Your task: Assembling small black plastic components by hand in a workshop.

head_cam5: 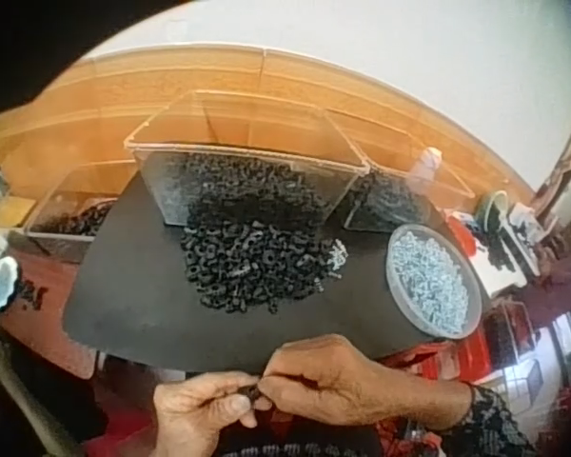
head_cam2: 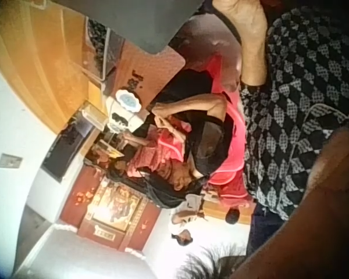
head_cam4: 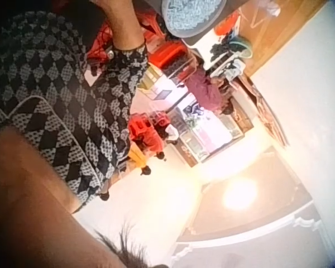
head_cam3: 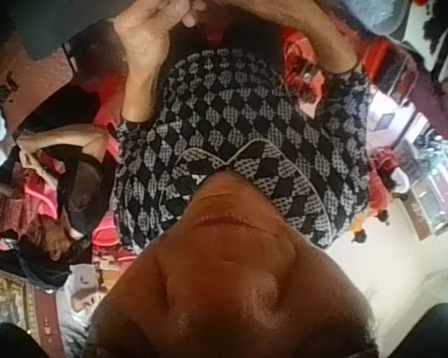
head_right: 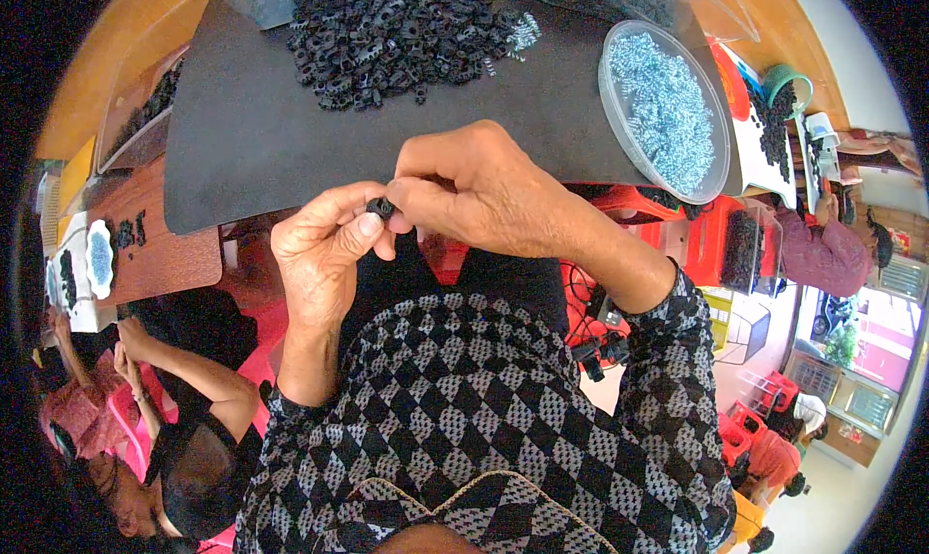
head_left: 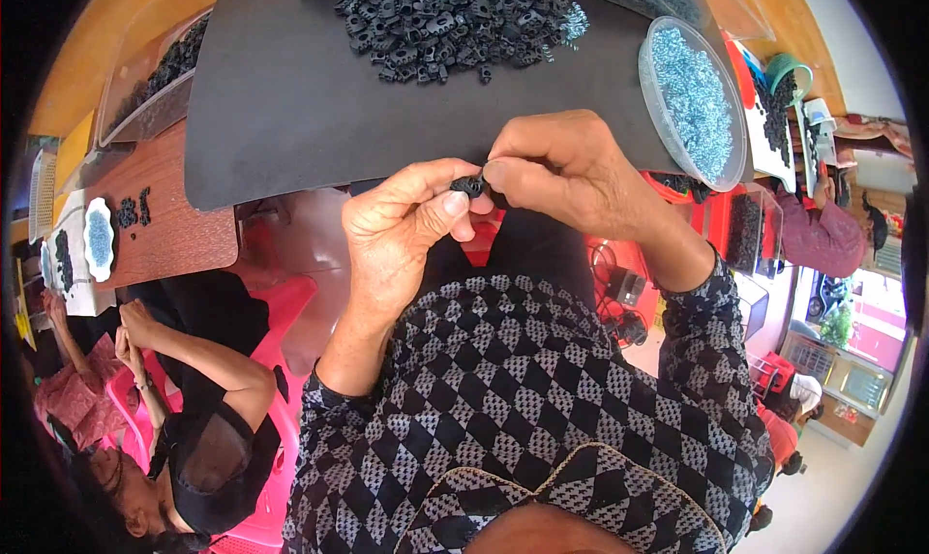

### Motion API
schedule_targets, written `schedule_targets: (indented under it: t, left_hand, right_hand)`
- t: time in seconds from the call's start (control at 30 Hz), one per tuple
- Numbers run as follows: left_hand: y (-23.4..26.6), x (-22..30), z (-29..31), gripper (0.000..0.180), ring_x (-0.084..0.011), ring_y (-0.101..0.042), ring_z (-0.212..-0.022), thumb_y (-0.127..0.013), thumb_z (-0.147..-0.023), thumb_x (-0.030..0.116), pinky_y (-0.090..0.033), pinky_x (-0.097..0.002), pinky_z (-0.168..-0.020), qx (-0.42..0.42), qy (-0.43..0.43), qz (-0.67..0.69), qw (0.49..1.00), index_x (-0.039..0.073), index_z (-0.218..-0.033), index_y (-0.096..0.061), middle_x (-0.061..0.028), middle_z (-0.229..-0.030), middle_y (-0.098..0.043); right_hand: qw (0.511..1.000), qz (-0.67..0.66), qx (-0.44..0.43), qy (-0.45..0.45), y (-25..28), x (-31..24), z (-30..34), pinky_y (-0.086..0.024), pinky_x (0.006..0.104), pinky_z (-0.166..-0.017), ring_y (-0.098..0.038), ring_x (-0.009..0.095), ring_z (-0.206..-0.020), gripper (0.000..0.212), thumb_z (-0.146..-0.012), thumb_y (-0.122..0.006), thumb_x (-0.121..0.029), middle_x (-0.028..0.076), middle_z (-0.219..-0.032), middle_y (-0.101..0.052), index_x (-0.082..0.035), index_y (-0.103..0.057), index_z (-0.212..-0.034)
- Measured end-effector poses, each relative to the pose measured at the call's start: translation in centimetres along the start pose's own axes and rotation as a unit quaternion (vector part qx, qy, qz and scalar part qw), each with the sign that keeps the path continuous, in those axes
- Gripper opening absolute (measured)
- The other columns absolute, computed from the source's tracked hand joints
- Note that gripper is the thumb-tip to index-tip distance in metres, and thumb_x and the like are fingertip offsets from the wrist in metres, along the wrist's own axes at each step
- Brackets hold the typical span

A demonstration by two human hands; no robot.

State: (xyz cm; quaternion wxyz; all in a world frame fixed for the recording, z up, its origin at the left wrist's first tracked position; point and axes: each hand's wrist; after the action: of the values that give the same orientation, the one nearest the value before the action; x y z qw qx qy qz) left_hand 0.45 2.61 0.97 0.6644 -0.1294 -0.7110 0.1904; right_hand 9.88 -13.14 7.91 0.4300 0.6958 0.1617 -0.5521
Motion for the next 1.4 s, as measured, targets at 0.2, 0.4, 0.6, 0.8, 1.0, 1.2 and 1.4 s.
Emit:
schedule_targets:
  t: [0.2,0.4,0.6,0.8,1.0,1.2,1.4]
  left_hand:
    - [0.0,0.0,0.0,0.02,-0.0089,-0.058,-0.067,-0.061,-0.085,0.0,-0.049,-0.0215,-0.064,-0.002,-0.026,-0.007,1.0,-0.006,-0.104,-0.062,-0.0105,-0.085,-0.066]
    - [0.1,-0.2,0.2,0.02,-0.0072,-0.055,-0.067,-0.06,-0.086,0.001,-0.048,-0.0204,-0.062,-0.001,-0.024,-0.01,1.0,-0.006,-0.105,-0.062,-0.0089,-0.085,-0.066]
    - [0.2,-0.1,0.6,0.019,-0.0061,-0.053,-0.065,-0.061,-0.086,0.004,-0.046,-0.0192,-0.06,0.008,-0.034,-0.065,0.997,-0.005,-0.103,-0.063,-0.0052,-0.081,-0.064]
    - [-0.1,0.4,0.8,0.018,-0.0059,-0.052,-0.061,-0.062,-0.086,0.005,-0.045,-0.0188,-0.056,0.022,-0.037,-0.135,0.99,-0.002,-0.102,-0.065,-0.0053,-0.081,-0.064]
    - [-0.3,-0.1,0.8,0.018,-0.0078,-0.053,-0.059,-0.064,-0.083,0.003,-0.044,-0.0193,-0.053,0.045,-0.067,-0.157,0.984,-0.007,-0.098,-0.064,-0.0063,-0.073,-0.063]
    - [-1.2,-0.4,1.3,0.015,-0.0095,-0.055,-0.064,-0.061,-0.081,-0.005,-0.045,-0.021,-0.055,0.087,-0.073,-0.201,0.973,-0.005,-0.096,-0.063,-0.0075,-0.082,-0.063]
    - [-1.2,-1.1,1.4,0.016,-0.0168,-0.058,-0.064,-0.062,-0.078,-0.005,-0.047,-0.0264,-0.06,0.105,-0.122,-0.275,0.948,-0.006,-0.094,-0.062,-0.012,-0.08,-0.062]
  right_hand:
    - [0.989,0.099,0.029,0.101,-0.4,0.3,0.0,-0.042,0.0366,-0.05,-0.057,0.028,-0.055,0.018,-0.081,-0.059,-0.014,0.013,-0.06,-0.055,0.0,-0.056,-0.07]
    - [0.984,0.134,0.007,0.117,-0.6,0.7,-0.1,-0.041,0.0419,-0.051,-0.055,0.033,-0.057,0.018,-0.08,-0.059,-0.014,0.015,-0.061,-0.054,0.0,-0.053,-0.069]
    - [0.985,0.138,-0.034,0.101,-0.5,1.0,-0.2,-0.04,0.0446,-0.051,-0.053,0.037,-0.056,0.021,-0.08,-0.058,-0.016,0.016,-0.059,-0.053,-0.001,-0.05,-0.068]
    - [0.985,0.131,-0.042,0.106,-0.5,1.1,-0.2,-0.039,0.0444,-0.049,-0.052,0.037,-0.055,0.018,-0.078,-0.058,-0.014,0.016,-0.058,-0.052,-0.001,-0.05,-0.068]
    - [0.96,0.192,0.019,0.203,-1.8,1.9,0.1,-0.035,0.0397,-0.049,-0.043,0.03,-0.052,0.012,-0.073,-0.058,0.002,0.012,-0.058,-0.041,0.001,-0.047,-0.067]
    - [0.936,0.255,0.052,0.235,-2.6,2.3,0.7,-0.035,0.039,-0.048,-0.045,0.029,-0.054,0.011,-0.071,-0.06,0.005,0.012,-0.062,-0.044,0.002,-0.049,-0.071]
    - [0.916,0.312,0.05,0.248,-2.7,1.9,0.9,-0.036,0.0384,-0.047,-0.045,0.028,-0.054,0.012,-0.07,-0.061,0.005,0.012,-0.064,-0.045,0.003,-0.05,-0.074]
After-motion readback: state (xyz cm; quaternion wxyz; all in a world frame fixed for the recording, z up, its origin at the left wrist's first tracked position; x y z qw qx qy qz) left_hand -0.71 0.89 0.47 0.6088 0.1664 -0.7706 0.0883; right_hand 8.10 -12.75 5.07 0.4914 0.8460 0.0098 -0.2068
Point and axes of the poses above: each hand's wrist, its own z-axis away from the middle knuckle, its own y-axis out of the back of the hand, x = y × z
